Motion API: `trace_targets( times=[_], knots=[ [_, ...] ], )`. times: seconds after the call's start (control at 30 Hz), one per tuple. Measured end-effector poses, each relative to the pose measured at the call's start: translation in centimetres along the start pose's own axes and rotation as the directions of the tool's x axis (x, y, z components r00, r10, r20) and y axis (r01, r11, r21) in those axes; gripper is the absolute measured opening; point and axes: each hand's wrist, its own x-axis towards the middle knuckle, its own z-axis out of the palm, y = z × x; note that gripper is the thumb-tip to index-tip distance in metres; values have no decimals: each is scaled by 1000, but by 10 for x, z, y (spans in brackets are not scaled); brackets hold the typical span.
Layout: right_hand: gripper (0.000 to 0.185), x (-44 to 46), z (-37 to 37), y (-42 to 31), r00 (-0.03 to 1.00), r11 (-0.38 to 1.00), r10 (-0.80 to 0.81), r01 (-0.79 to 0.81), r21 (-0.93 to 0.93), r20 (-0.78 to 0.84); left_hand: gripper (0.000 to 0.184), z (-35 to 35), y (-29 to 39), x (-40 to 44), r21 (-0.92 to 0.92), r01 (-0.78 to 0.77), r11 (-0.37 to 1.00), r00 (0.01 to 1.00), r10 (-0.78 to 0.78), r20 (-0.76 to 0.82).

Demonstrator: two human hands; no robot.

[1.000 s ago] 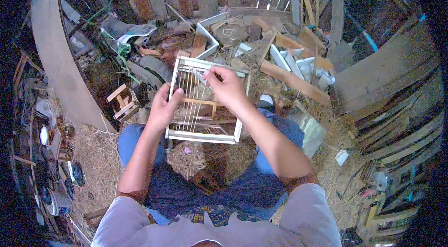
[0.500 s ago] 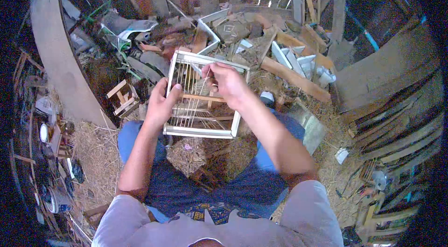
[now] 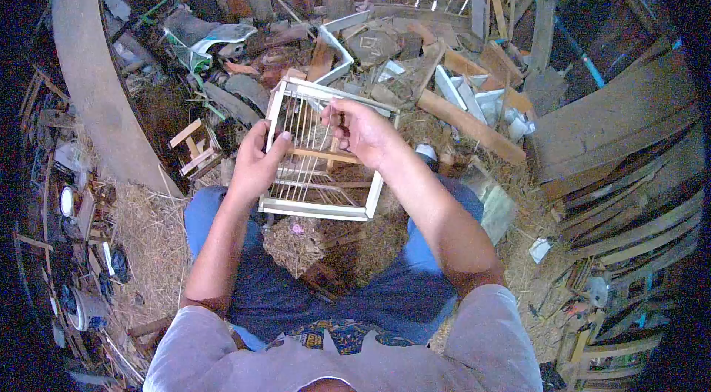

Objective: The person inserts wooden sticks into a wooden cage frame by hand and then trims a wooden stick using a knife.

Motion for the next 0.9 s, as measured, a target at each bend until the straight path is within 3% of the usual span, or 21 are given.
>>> trace_targets(
  times=[0.37,0.57,0.67,0.9],
  knots=[
    [18,0,7,-6,992,994,107,-105,22,-70,21,0,5,-1,42,2,999,999,-4,36],
    [18,3,3,-4,993,992,116,-114,58,-23,21,1,1,0,0,26,1000,999,-26,21],
    [19,5,-1,-3,993,990,121,-121,65,0,21,-1,0,1,73,29,997,999,-31,25],
    [19,5,-2,-5,991,989,137,-137,54,8,21,2,-4,2,-7,-7,1000,1000,7,24]
  ],
)
